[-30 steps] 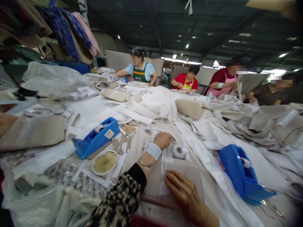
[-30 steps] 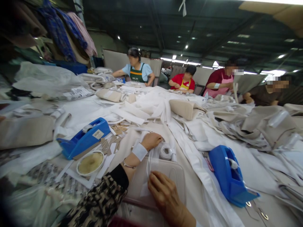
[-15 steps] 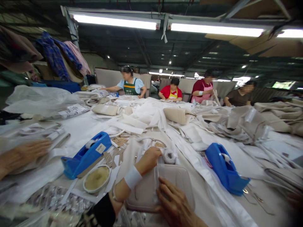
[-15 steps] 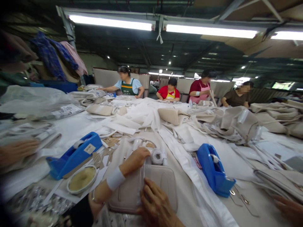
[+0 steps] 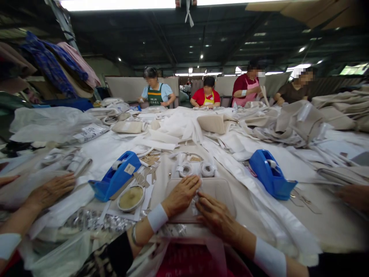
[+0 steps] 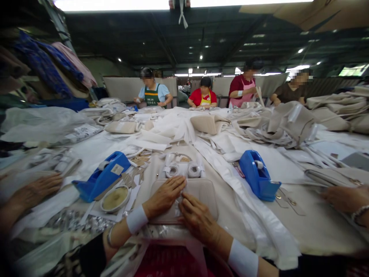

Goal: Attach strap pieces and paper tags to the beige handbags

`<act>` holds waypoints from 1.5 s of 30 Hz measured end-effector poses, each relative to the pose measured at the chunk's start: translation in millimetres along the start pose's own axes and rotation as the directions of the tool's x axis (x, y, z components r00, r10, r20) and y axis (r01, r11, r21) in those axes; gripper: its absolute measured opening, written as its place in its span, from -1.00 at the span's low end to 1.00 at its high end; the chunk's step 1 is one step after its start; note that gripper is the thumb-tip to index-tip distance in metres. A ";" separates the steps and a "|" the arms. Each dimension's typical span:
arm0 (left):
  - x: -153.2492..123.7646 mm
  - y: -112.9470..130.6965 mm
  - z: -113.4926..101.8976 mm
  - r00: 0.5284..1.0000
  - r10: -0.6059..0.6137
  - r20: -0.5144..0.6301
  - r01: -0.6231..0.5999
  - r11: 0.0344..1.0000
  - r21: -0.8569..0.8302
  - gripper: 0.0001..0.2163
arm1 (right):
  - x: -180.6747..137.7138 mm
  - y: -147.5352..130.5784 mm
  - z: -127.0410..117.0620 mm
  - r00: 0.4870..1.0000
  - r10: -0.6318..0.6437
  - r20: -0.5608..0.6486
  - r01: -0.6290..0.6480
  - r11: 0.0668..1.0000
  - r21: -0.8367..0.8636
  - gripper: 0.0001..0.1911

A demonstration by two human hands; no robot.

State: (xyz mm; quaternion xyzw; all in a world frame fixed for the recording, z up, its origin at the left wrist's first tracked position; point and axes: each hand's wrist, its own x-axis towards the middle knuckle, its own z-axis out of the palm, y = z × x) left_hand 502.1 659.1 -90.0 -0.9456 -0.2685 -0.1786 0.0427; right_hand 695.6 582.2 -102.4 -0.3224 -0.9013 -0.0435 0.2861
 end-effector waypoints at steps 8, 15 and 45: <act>-1.3 2.1 -5.1 0.998 -0.008 0.061 0.013 0.997 -0.075 -0.49 | -57.0 -9.3 -33.6 0.974 0.002 0.228 -0.007 1.000 0.025 -0.26; -2.1 3.9 -5.0 0.998 -0.015 0.056 0.019 0.997 -0.081 -0.48 | -102.3 -34.2 -6.5 0.997 -0.064 0.047 0.072 0.982 -0.177 -0.41; -12.5 7.7 -4.6 0.999 0.010 -0.047 -0.018 0.987 -0.158 -0.46 | 25.0 -71.0 -69.4 0.918 0.351 -0.184 -0.268 0.892 0.364 -0.77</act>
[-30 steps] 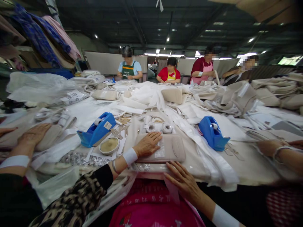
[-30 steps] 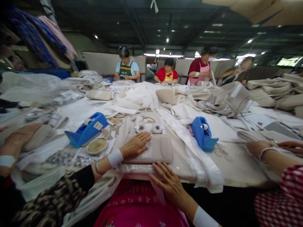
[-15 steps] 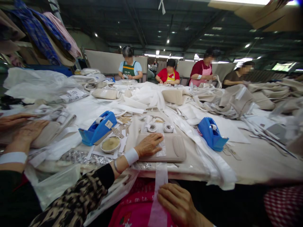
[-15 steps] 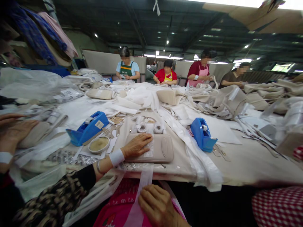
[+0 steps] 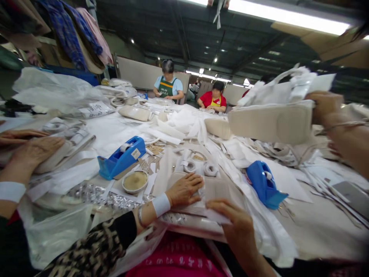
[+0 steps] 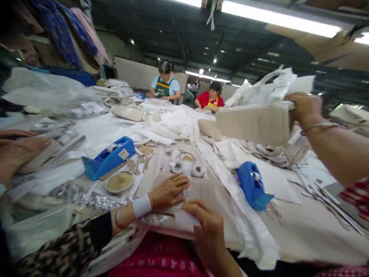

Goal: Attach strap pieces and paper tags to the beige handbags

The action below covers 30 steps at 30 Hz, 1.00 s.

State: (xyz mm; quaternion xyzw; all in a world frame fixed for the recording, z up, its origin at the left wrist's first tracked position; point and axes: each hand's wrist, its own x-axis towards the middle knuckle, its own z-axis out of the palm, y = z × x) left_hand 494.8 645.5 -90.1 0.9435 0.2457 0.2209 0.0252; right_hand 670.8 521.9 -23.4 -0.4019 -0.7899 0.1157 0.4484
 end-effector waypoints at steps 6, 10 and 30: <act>0.2 -1.8 -0.1 0.999 -0.010 -0.043 0.007 0.998 -0.063 -0.71 | 87.8 82.5 14.6 0.974 0.214 -0.068 -0.221 0.970 -0.105 -0.73; -4.3 -6.9 6.9 0.985 -0.140 -0.097 0.125 0.981 -0.149 -0.64 | 103.9 120.2 32.5 0.977 0.213 0.012 -0.206 0.958 -0.198 -0.74; 2.8 2.2 -1.7 0.986 -0.157 0.049 0.158 0.987 -0.023 -0.43 | 109.6 148.0 57.4 0.950 0.270 0.157 -0.106 0.751 -0.651 -0.84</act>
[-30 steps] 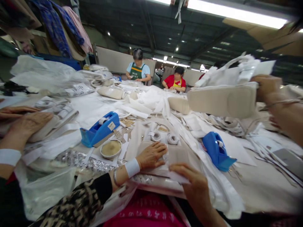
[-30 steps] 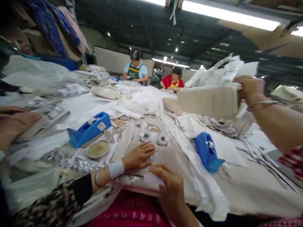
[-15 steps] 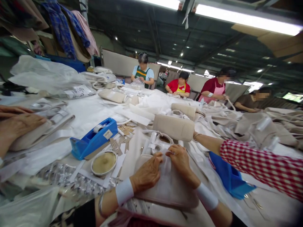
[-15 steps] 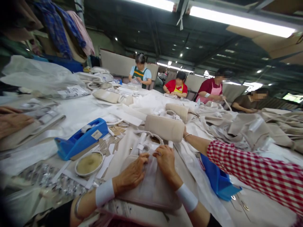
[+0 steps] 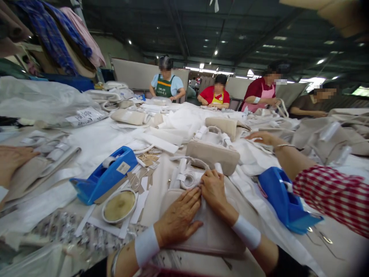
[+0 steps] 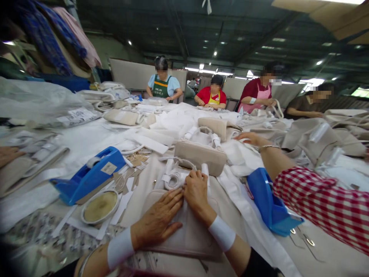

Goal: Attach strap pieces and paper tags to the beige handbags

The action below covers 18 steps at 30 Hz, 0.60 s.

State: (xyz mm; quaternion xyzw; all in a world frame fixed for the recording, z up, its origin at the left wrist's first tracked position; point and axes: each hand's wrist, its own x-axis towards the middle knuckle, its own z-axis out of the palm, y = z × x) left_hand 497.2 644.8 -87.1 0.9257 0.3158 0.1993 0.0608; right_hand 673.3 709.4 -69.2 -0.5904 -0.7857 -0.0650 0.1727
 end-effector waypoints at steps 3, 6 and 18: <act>1.5 1.3 -2.5 0.999 0.001 0.033 -0.002 1.000 0.010 -0.48 | 9.1 -3.4 2.6 1.000 0.026 0.009 -0.026 0.999 -0.039 -0.85; 3.4 3.0 -5.1 0.997 -0.031 0.070 0.028 0.998 0.047 -0.44 | 18.3 -6.7 -0.1 1.000 0.010 -0.017 -0.010 1.000 -0.001 -0.90; -0.5 -8.0 8.2 0.999 0.027 -0.026 -0.020 0.968 0.251 -0.43 | -72.0 221.1 -107.4 0.629 0.753 -0.196 -0.458 0.562 0.689 -0.75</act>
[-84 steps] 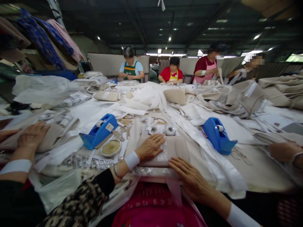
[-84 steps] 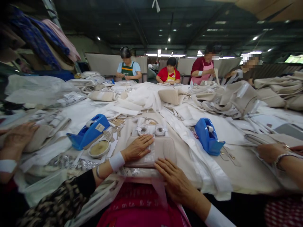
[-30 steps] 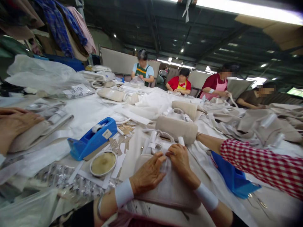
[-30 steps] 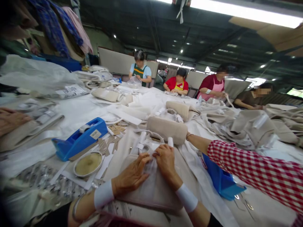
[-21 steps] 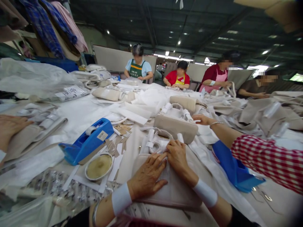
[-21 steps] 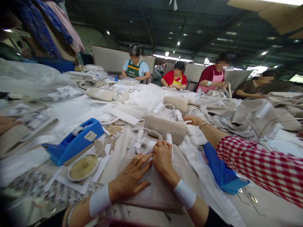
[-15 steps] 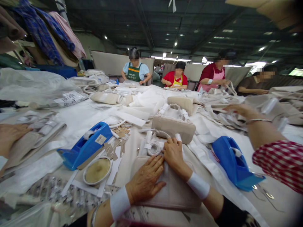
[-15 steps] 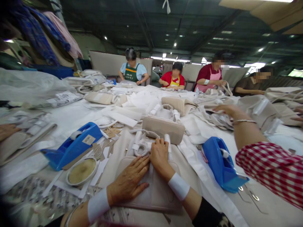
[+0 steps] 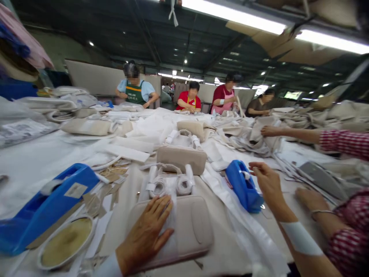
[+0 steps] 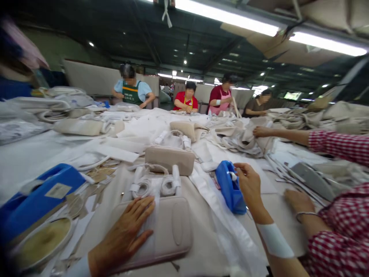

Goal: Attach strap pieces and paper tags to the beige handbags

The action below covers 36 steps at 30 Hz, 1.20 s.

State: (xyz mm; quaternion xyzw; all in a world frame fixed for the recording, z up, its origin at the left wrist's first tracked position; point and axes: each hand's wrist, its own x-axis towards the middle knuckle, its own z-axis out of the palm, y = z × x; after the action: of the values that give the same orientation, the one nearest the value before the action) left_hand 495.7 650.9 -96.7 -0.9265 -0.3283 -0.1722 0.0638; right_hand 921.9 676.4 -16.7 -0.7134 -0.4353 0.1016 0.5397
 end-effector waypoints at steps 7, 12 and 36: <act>6.0 -7.1 7.0 0.982 0.100 -0.162 -0.079 0.988 0.131 -0.47 | 18.9 38.8 -65.0 0.875 0.406 0.263 -0.401 0.913 -0.075 -0.75; 8.1 -7.9 5.5 0.977 0.125 -0.171 -0.099 0.983 0.154 -0.46 | 9.6 32.6 -48.3 0.829 0.438 0.347 -0.463 0.886 -0.012 -0.68; 6.6 -11.5 12.2 0.986 0.078 -0.146 -0.073 0.997 0.041 -0.44 | -90.7 76.9 -59.6 0.894 0.420 0.157 -0.444 0.880 0.170 -0.67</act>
State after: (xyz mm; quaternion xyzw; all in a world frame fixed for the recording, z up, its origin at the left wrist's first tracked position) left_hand 496.6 666.5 -105.6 -0.9218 -0.2903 -0.2320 0.1107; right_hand 943.4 566.5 -88.6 -0.7271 -0.2832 0.3042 0.5465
